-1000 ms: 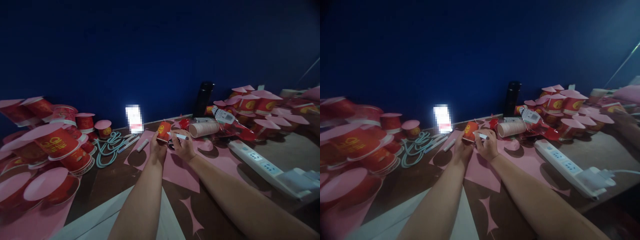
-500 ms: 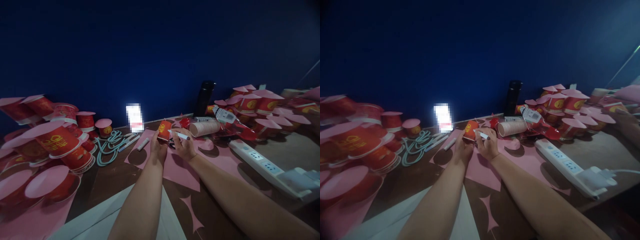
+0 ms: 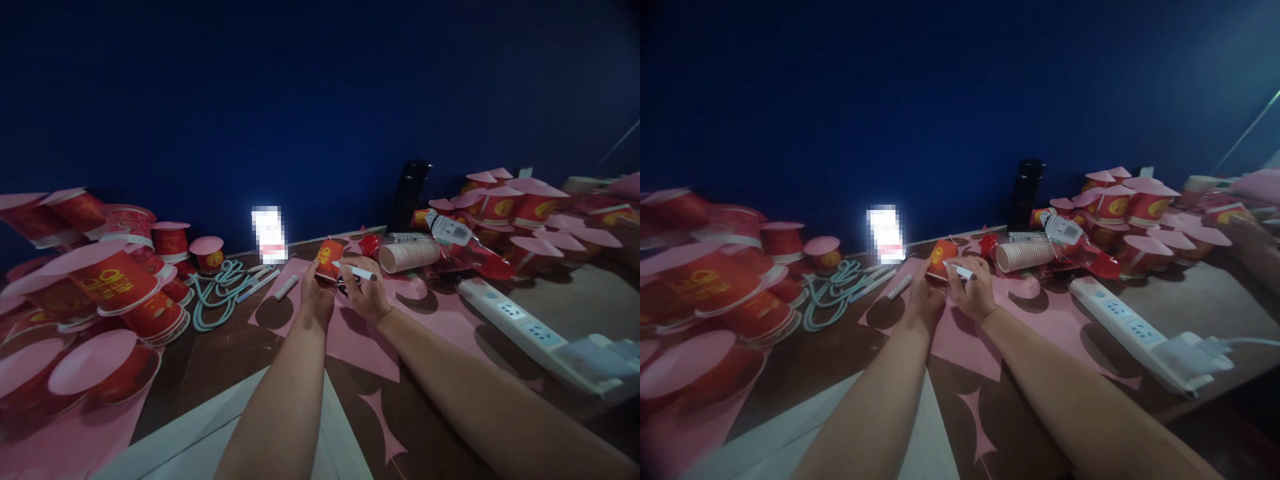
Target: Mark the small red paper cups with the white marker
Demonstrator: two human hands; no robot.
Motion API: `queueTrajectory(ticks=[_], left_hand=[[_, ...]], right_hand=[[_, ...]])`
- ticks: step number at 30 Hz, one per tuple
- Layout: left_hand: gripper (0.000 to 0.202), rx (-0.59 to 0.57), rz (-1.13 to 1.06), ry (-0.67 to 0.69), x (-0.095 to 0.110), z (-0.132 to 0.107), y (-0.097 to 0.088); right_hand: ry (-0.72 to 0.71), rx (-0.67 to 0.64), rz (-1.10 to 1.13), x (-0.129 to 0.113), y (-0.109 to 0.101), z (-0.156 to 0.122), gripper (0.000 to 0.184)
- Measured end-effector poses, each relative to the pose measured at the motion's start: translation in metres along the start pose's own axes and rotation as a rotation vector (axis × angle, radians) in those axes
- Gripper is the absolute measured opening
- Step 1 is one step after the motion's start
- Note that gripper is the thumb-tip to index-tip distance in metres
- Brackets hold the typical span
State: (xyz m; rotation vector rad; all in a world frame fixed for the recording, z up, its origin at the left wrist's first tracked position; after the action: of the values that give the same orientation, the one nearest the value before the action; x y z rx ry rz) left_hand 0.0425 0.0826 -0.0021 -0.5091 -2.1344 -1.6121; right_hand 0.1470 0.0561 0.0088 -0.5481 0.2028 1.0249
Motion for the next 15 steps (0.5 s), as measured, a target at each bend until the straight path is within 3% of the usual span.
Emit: queueTrajectory(ticks=[15], left_hand=[[0.026, -0.051, -0.037, 0.026, -0.0001, -0.0040, -0.0021]], right_hand=[[-0.020, -0.009, -0.024, 0.0026, 0.0018, -0.0012, 0.017]])
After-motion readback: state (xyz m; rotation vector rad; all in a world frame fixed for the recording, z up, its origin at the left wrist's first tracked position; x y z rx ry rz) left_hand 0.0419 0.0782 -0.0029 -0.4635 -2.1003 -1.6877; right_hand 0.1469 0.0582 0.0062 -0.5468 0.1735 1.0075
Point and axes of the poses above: each hand's wrist, its own z-axis towards the middle knuckle, its own y-axis out of the palm, x = y × z, the point moved 1 cm from there along z, towards the middle knuckle, and after that the axes turned 5 degrees about z, right-handed, at the moved point
